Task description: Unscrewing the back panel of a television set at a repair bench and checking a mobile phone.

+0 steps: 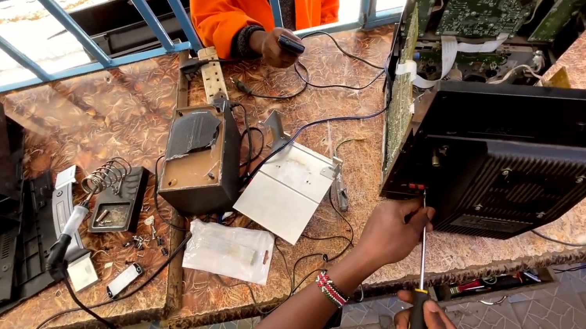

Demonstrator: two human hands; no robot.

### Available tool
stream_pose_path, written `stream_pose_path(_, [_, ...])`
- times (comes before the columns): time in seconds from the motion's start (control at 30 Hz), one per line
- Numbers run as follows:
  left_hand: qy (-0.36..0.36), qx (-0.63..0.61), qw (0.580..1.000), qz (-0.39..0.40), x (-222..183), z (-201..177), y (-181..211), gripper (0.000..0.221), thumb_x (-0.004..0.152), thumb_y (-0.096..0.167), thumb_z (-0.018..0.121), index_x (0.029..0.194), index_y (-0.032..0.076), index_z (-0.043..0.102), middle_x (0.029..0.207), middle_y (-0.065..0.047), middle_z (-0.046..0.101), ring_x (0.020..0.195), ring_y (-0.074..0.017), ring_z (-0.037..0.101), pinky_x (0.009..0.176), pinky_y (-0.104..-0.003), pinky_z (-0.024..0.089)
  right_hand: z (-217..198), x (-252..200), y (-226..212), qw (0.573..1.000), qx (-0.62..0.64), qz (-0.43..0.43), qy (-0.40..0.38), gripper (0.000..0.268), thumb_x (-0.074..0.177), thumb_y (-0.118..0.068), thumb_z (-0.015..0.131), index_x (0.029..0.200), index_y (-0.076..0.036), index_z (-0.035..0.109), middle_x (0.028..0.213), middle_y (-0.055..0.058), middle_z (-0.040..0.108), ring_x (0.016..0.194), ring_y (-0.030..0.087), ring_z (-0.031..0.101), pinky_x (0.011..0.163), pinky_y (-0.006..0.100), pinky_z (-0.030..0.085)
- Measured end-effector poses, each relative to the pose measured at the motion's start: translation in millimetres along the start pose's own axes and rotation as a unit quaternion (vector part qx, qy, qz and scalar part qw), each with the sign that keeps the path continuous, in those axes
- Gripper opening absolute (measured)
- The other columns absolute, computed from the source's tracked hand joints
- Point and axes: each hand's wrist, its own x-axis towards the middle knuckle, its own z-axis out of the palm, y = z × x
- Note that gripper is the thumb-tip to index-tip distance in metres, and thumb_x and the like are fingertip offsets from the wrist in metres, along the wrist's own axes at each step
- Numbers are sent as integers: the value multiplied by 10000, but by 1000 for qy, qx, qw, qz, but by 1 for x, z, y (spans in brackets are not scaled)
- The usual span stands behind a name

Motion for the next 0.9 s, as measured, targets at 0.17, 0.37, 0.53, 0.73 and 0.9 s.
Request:
stream_pose_path(0.17, [-28,2,999,-38,-5,-2,4,377,1077,397,533,959,101,735,842,-154,735,433,-137,450,425,-308,319,-9,7,8,999,40,28,8,376,1053,-277,523,1292,5,588,733,143,450,400,183,356,301,321,254])
stream_pose_path(0.37, [-9,-5,999,-46,-1,-3,7,385,1049,342,524,1294,115,718,833,-18,747,618,-149,603,582,-342,430,-20,19,21,990,130,-22,-44,81,1019,-155,600,1010,-106,537,763,111,489,485,129,419,339,234,304])
stream_pose_path(0.53, [-9,-106,992,-71,-7,-4,9,548,1008,326,568,1505,95,562,730,13,628,496,-78,392,440,-276,284,-18,18,14,997,77,9,0,121,1029,-178,587,1107,-98,542,764,157,500,450,204,421,327,318,305])
stream_pose_path(0.73, [25,-310,944,-107,10,5,2,250,1105,207,528,1114,11,682,998,-124,720,863,-211,709,807,-324,626,-22,9,8,998,60,33,1,137,1019,-153,593,1114,-66,549,761,178,493,431,231,424,309,331,307])
stream_pose_path(0.9, [24,-432,896,-98,23,10,-18,317,1068,274,595,1106,-21,705,982,-159,746,827,-253,742,753,-343,637,-27,1,-2,998,18,58,15,191,1010,-147,594,1164,-52,534,772,224,517,429,280,404,330,387,287])
